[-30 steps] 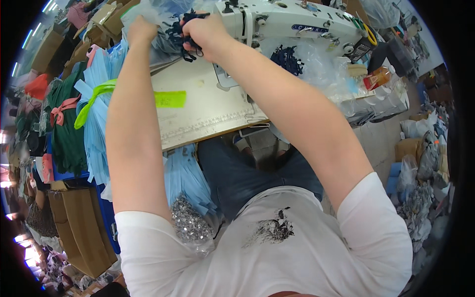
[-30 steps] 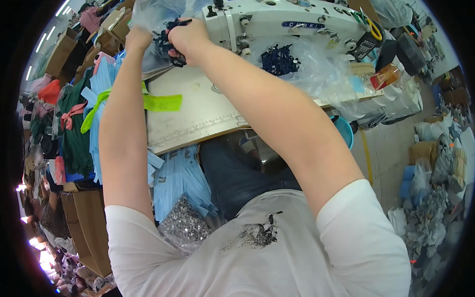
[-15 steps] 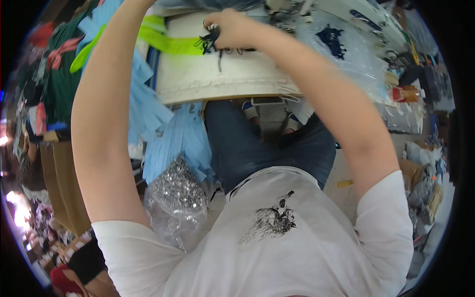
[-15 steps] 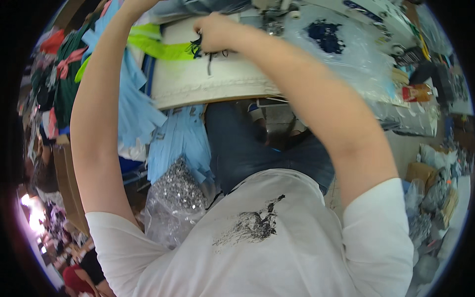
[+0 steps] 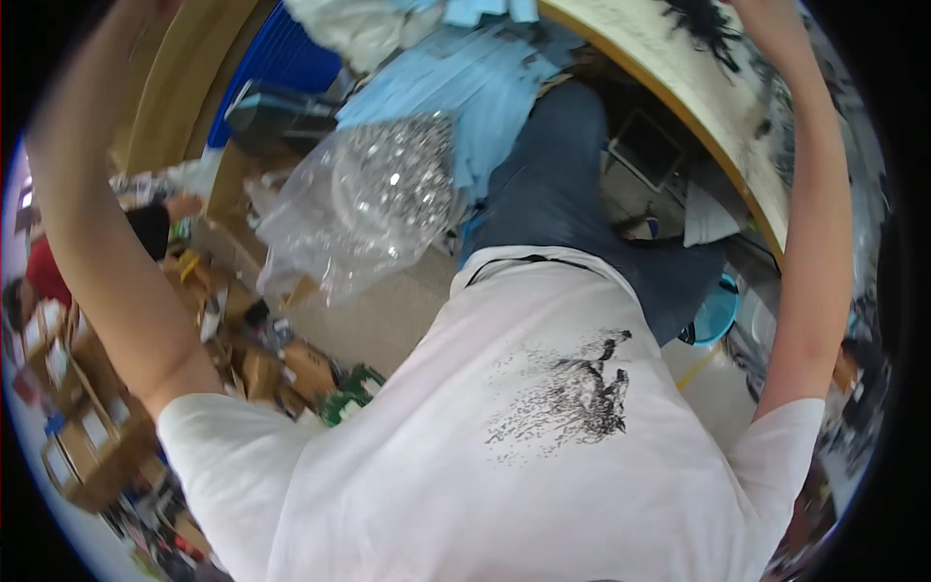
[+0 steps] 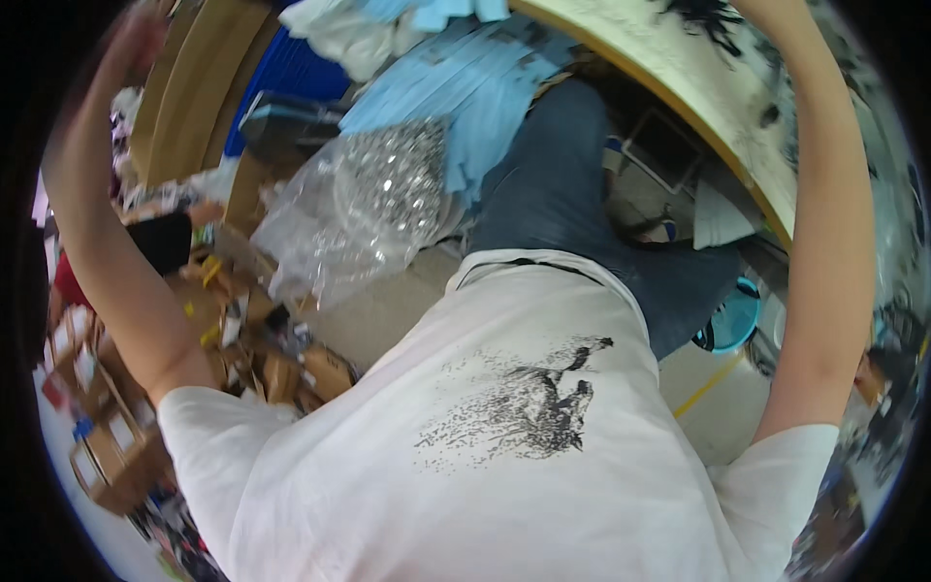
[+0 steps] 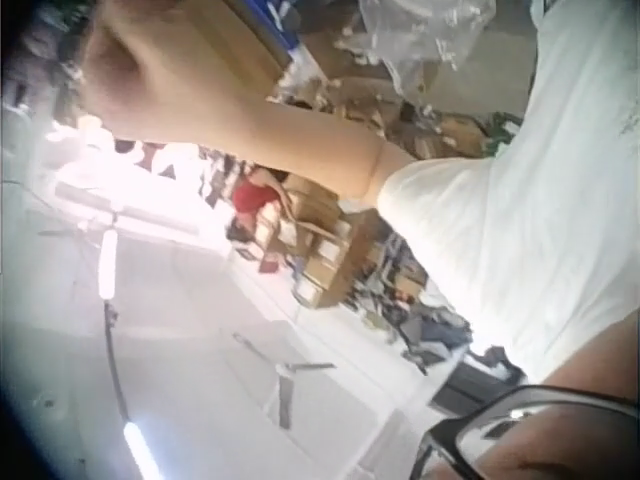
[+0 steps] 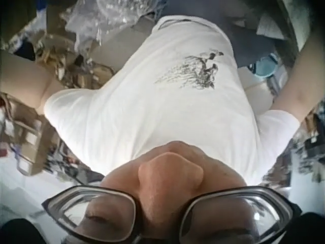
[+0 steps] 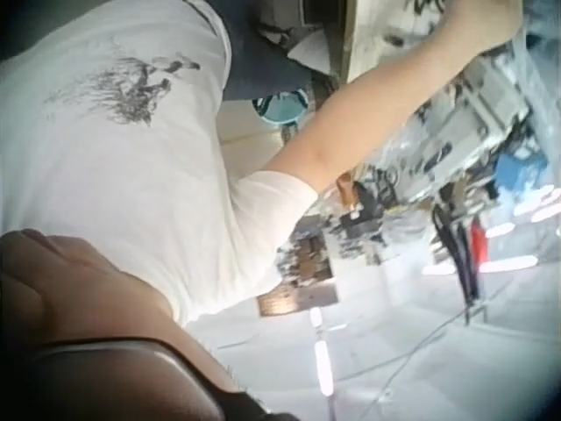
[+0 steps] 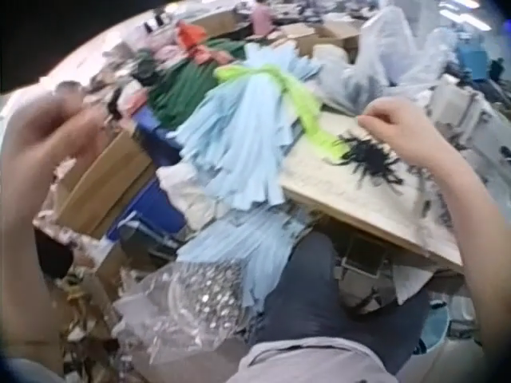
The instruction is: Manually attaching small metal rings to fabric straps at a workstation.
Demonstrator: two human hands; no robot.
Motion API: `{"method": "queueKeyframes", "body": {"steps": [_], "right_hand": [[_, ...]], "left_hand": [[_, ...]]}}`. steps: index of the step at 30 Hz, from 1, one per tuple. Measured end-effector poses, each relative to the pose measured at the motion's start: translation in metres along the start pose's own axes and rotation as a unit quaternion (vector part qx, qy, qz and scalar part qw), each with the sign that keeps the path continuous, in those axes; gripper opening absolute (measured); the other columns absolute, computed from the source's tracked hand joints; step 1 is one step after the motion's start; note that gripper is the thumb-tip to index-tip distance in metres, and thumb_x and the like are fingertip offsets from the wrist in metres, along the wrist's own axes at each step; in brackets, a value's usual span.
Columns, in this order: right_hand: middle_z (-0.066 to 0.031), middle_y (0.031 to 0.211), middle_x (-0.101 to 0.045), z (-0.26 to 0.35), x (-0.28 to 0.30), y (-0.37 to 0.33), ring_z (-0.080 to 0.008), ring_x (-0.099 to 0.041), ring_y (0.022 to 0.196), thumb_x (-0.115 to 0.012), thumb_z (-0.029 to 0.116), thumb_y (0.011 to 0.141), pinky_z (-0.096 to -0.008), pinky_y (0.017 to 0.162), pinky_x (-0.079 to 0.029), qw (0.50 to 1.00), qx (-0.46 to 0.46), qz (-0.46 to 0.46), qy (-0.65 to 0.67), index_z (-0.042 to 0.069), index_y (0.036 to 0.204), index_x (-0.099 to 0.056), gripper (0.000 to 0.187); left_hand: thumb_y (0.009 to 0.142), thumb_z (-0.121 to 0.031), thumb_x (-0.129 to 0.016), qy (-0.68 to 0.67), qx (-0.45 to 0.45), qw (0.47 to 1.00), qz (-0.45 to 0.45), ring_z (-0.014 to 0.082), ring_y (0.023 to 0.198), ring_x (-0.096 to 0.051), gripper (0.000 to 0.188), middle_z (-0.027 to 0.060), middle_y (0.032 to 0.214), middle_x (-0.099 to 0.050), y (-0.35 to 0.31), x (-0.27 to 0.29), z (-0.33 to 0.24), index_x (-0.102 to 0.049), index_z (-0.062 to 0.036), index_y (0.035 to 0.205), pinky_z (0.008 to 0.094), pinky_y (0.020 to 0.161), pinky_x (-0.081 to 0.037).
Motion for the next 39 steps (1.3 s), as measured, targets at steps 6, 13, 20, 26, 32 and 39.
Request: {"method": "queueKeyframes", "body": {"steps": [6,13,20,26,32,39], "right_hand": [[-0.0037,0.084,-0.064,0.028,-0.076,-0.057,-0.0126,-0.059,0.077,-0.061,0.020,0.091,-0.0264,0.071,-0.047,0.974,0.068,0.041,0.213,0.003,0.100,-0.064,0.019],[-0.0140,0.093,-0.065,0.174,-0.174,-0.162,-0.0221,-0.062,0.082,-0.063,0.030,0.090,-0.0337,0.074,-0.050,0.870,0.115,0.291,0.382,0.000,0.109,-0.062,0.035],[-0.0115,0.080,-0.067,0.242,-0.231,-0.187,-0.0218,-0.065,0.073,-0.068,0.025,0.085,-0.0326,0.064,-0.050,0.781,0.051,0.379,0.493,-0.002,0.096,-0.064,0.029],[-0.0110,0.075,-0.066,0.211,-0.205,-0.183,-0.0199,-0.063,0.066,-0.068,0.018,0.084,-0.0315,0.061,-0.049,0.847,0.037,0.258,0.462,0.001,0.091,-0.065,0.019],[-0.0144,0.083,-0.063,0.207,-0.204,-0.191,-0.0321,-0.062,0.076,-0.066,0.018,0.082,-0.0395,0.069,-0.050,0.896,0.139,0.117,0.406,0.003,0.090,-0.064,0.016],[-0.0157,0.082,-0.059,0.213,-0.191,-0.196,-0.0358,-0.061,0.080,-0.063,0.016,0.083,-0.0436,0.071,-0.049,0.894,0.142,0.146,0.398,0.004,0.083,-0.061,0.012]], "left_hand": [[0.090,-0.013,-0.063,-0.137,0.201,0.960,0.141,0.0133,0.075,-0.061,0.013,0.0062,0.081,-0.066,-0.207,-0.023,0.035,-0.067,-0.0005,0.090,0.0279,0.068,-0.048],[0.094,-0.008,-0.053,-0.351,0.476,0.806,0.031,0.0134,0.093,-0.060,0.033,0.0073,0.109,-0.065,-0.311,-0.102,0.100,-0.055,-0.0029,0.127,0.0280,0.078,-0.051],[0.092,0.003,-0.047,-0.606,0.352,0.713,0.037,0.0173,0.101,-0.062,0.032,0.0099,0.113,-0.065,-0.264,-0.135,0.072,-0.054,-0.0003,0.123,0.0315,0.081,-0.052],[0.085,0.006,-0.045,-0.231,0.282,0.898,0.246,0.0203,0.094,-0.064,0.030,0.0129,0.103,-0.066,-0.196,-0.143,0.079,-0.061,-0.0009,0.110,0.0330,0.075,-0.053],[0.082,-0.015,-0.062,0.085,0.011,0.923,0.375,0.0353,0.112,-0.055,0.040,0.0180,0.121,-0.058,-0.204,-0.187,0.091,-0.057,-0.0060,0.121,0.0420,0.095,-0.045],[0.080,-0.024,-0.060,0.109,-0.067,0.957,0.260,0.0420,0.111,-0.049,0.052,0.0186,0.127,-0.044,-0.205,-0.268,0.116,-0.050,-0.0028,0.126,0.0519,0.091,-0.042]]}}
Point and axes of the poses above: each hand's wrist, its own y-axis towards the middle knuckle, its own x-axis out of the back of the hand, z = x × y, the point moved 1 cm from there along y, towards the middle knuckle
